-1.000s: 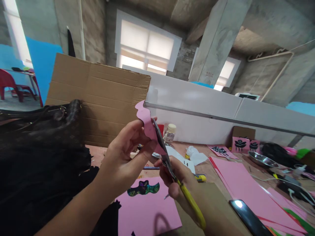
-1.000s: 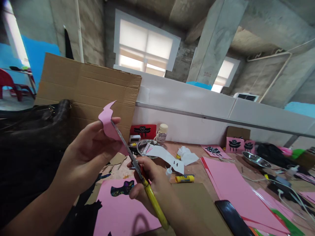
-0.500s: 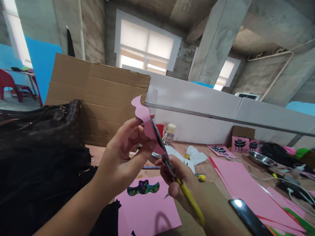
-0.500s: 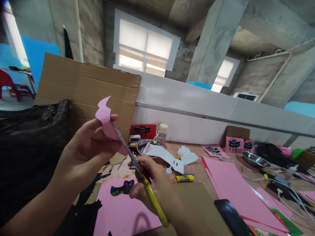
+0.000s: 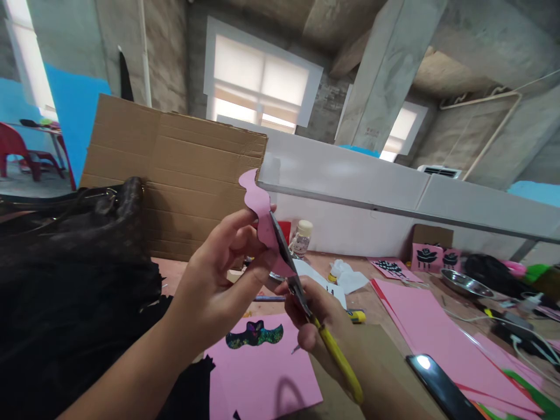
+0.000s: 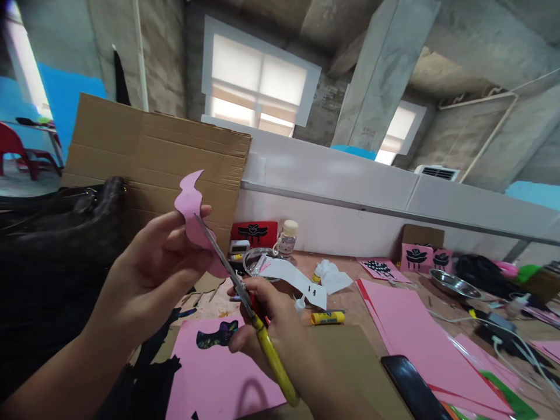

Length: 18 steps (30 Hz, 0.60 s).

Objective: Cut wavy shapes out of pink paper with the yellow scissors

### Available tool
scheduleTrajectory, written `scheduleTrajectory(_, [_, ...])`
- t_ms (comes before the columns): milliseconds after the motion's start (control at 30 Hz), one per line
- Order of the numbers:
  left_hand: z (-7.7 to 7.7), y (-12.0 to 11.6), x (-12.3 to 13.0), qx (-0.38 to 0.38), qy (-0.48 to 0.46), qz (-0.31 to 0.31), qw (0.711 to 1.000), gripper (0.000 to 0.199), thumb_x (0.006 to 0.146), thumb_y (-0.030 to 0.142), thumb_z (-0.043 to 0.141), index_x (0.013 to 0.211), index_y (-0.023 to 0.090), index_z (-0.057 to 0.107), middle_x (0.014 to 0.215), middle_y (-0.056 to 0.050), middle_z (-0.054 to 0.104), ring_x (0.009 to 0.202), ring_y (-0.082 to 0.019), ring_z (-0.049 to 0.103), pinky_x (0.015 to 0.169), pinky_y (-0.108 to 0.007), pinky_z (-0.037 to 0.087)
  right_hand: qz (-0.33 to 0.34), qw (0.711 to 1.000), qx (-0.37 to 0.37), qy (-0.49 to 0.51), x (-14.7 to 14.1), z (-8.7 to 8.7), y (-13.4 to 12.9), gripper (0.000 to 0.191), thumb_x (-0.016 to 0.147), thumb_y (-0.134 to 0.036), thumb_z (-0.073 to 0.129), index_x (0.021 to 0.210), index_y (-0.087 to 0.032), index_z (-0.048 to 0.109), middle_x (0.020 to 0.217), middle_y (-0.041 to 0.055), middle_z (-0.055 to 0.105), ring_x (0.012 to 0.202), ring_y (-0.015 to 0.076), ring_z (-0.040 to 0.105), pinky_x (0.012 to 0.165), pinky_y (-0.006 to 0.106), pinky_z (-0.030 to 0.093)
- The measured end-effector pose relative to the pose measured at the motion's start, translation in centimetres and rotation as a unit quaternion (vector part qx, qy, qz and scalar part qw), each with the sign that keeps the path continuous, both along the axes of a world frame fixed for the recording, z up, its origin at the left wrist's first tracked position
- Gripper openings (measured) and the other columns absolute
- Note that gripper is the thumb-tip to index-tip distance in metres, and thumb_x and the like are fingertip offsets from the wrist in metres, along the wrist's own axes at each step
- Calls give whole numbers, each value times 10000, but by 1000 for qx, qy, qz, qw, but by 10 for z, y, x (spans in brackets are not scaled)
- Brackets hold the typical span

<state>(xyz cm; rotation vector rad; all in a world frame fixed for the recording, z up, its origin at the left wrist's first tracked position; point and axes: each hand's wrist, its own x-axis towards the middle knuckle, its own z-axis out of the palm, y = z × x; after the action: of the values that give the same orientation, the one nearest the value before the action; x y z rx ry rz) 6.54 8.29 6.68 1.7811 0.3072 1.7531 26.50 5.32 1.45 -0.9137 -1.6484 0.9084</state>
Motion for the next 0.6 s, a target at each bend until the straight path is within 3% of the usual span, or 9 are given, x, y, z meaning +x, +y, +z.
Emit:
scheduleTrajectory(233, [2,-4,-1,-5,4,25,1000,311,998,199,720,1284,318,695,874,29,776,741,-131,749,578,-149,571,16,1000,7,-2,0,2,-1,810,697,-942,731,1132,-258,732,700,-62,437,633,128,339,621,290,332])
scheduleTrajectory(467, [9,0,-1,0,-27,-18,999,394,988,142,723,1320,353,689,881,48,795,743,-111,741,721,-183,631,50,999,7,-18,2,11,-7,808,764,-935,687,1214,-264,693,759,-39,473,693,145,385,623,282,281])
scheduleTrajectory(600, [9,-2,-1,0,-18,-27,999,376,1008,147,704,1314,363,678,834,57,780,727,-111,743,684,-179,625,38,999,7,-34,2,11,-6,829,749,-957,669,1194,-258,688,754,-38,458,693,152,385,622,292,285])
